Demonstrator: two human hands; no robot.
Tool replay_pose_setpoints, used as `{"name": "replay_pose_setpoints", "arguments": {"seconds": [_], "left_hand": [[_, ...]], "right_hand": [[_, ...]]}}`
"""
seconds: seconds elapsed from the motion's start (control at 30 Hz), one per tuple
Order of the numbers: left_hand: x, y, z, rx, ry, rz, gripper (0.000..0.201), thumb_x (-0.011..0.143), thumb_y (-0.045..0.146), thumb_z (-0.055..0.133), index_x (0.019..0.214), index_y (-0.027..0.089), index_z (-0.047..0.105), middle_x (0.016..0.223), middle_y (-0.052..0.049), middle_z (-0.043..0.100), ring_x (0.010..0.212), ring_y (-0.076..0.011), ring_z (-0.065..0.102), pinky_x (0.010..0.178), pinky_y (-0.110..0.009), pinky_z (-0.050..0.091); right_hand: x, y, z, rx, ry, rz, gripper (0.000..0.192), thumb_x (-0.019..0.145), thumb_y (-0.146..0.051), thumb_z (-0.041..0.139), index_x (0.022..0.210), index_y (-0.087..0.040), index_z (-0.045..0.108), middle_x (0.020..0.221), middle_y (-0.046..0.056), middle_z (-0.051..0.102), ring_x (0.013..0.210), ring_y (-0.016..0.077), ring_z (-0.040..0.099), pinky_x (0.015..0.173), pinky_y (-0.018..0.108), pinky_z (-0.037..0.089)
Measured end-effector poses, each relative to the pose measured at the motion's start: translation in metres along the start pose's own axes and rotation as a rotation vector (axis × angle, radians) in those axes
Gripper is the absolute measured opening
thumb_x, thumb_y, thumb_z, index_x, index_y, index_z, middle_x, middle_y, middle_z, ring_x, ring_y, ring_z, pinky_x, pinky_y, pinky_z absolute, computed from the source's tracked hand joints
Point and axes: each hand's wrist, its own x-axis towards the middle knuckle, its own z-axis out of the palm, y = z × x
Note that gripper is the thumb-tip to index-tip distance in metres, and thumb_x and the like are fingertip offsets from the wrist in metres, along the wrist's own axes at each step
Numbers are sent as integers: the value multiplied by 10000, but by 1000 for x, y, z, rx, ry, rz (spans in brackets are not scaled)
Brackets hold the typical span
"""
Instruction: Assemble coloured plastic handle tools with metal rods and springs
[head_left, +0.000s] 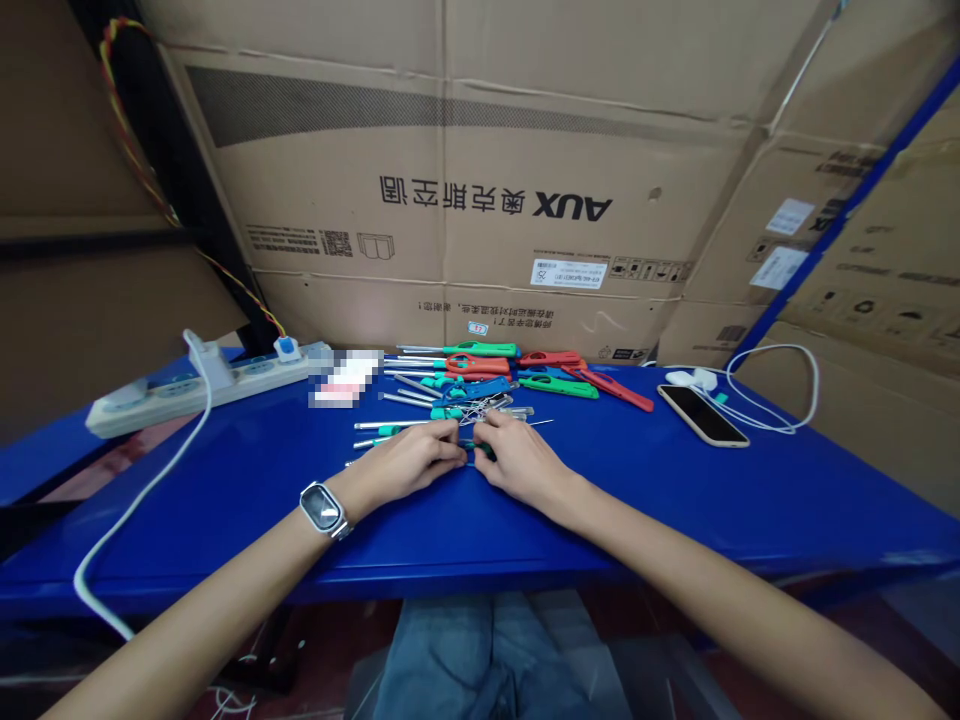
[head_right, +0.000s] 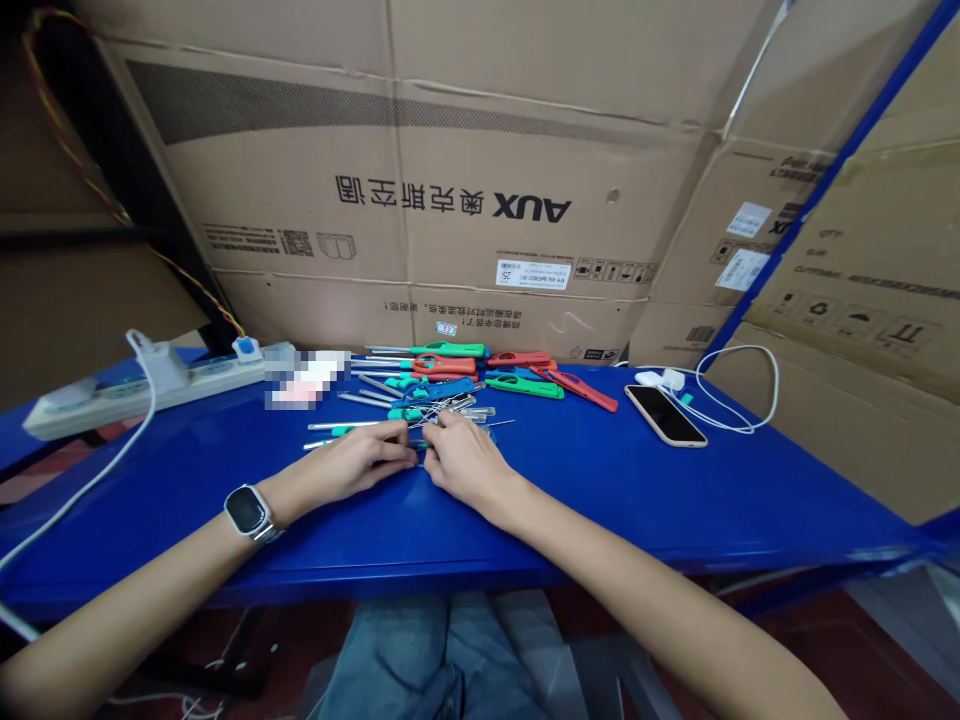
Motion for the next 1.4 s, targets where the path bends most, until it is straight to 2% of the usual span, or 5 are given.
{"name": "replay_pose_setpoints", "arguments": {"seconds": [0.3, 0.53, 0.7, 1.03, 1.4], "left_hand": [[-3, -5, 1, -31, 36, 10, 287, 1007, 311, 476, 927, 190, 724, 908, -46, 553, 778, -157, 565, 716, -269, 450], [2, 5, -7, 85, 141, -95, 252, 969, 309, 508, 1134, 178, 647, 1052, -90, 603, 1022, -254, 530, 904, -386, 444], [6, 2, 1, 79, 47, -161, 183, 975, 272, 511, 1049, 210, 667, 999, -52, 651, 957, -232, 566, 866, -368, 425], [10, 6, 5, -15, 110, -223, 104, 938, 190, 534, 889, 178, 626, 821, -34, 611, 838, -209, 548, 780, -320, 441], [0, 6, -3, 163, 41, -13, 212, 968, 202, 497, 903, 166, 695, 890, -66, 594, 857, -202, 545, 776, -312, 446]], "right_hand": [[-16, 12, 0, 44, 42, -132, 197, 969, -253, 530, 951, -172, 708, 933, 66, 578, 847, 168, 558, 743, 277, 443], [-16, 19, 5, 284, 26, -43, 159, 907, -214, 621, 1043, -180, 698, 961, 48, 618, 834, 162, 594, 754, 288, 461], [-10, 19, 6, 328, 10, 10, 230, 846, -169, 677, 1076, -167, 668, 896, 33, 625, 770, 155, 568, 723, 285, 439], [-10, 13, 4, 274, -11, 84, 258, 851, -204, 684, 1103, -149, 672, 968, 66, 606, 830, 178, 584, 773, 312, 453], [-7, 11, -1, 278, -53, 112, 100, 842, -197, 695, 933, -156, 684, 921, 48, 588, 778, 154, 564, 724, 283, 433]]}}
